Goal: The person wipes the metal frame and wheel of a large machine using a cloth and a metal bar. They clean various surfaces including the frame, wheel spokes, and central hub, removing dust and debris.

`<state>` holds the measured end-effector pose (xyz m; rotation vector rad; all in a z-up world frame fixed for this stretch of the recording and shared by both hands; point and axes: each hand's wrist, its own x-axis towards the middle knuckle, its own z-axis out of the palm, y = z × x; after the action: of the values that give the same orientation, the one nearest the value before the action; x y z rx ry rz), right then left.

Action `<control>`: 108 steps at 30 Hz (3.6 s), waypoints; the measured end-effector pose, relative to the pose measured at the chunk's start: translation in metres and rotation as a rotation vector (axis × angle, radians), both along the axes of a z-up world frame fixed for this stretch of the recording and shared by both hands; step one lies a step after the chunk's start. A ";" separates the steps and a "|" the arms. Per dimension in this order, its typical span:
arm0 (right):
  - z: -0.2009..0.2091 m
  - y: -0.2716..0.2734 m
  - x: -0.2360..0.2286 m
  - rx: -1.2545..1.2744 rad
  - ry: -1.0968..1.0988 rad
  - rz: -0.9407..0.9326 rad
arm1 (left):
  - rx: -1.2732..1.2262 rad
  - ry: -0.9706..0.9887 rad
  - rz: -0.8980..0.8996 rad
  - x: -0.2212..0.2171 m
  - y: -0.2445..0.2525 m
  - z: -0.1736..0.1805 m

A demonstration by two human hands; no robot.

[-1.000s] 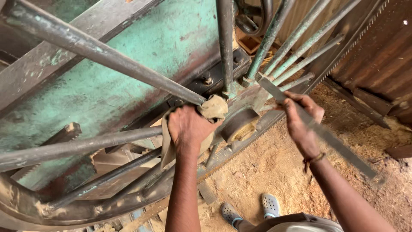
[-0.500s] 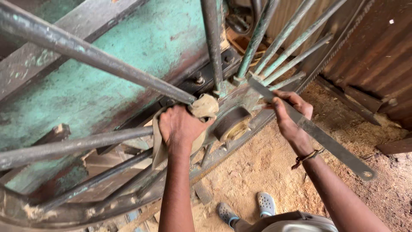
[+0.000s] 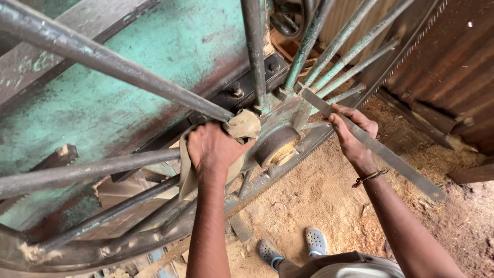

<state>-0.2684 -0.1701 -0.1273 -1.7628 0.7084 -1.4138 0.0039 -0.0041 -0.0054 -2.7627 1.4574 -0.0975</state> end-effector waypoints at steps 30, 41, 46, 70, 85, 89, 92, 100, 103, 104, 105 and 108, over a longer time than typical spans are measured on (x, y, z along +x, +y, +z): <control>0.038 0.017 -0.001 -0.184 0.284 -0.110 | -0.010 0.068 -0.004 -0.002 0.003 0.007; 0.030 0.004 0.001 0.107 0.096 -0.073 | -0.057 0.025 -0.012 0.000 0.002 0.003; 0.036 0.004 0.000 0.228 0.338 -0.152 | 0.011 0.030 -0.010 -0.003 0.005 0.006; 0.022 -0.011 0.001 0.300 0.135 -0.119 | -0.184 -0.096 -0.080 -0.002 -0.001 -0.010; 0.039 -0.010 0.021 0.343 0.131 -0.114 | 0.067 0.075 0.037 0.000 0.002 -0.006; 0.050 -0.006 0.009 0.298 0.171 -0.084 | 0.006 -0.032 -0.022 0.002 0.000 0.001; 0.048 -0.004 0.019 0.318 0.177 -0.137 | 0.084 0.073 0.038 0.004 -0.001 0.000; 0.052 -0.011 0.017 0.311 0.236 -0.108 | 0.084 0.029 0.028 0.004 -0.001 -0.003; 0.033 -0.013 0.032 0.287 0.236 -0.131 | 0.056 0.004 0.034 0.000 0.003 -0.011; 0.030 -0.018 0.039 0.298 0.208 -0.140 | 0.077 0.013 0.049 0.001 0.004 -0.009; 0.027 -0.014 0.031 0.270 0.184 -0.128 | 0.097 0.022 0.064 0.002 0.003 -0.007; 0.013 0.004 0.010 0.175 0.160 -0.137 | -0.110 -0.219 -0.051 0.001 -0.003 -0.001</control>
<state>-0.2581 -0.1658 -0.1142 -1.7288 1.0236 -1.2661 0.0049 -0.0071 -0.0067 -2.6919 1.5060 -0.4789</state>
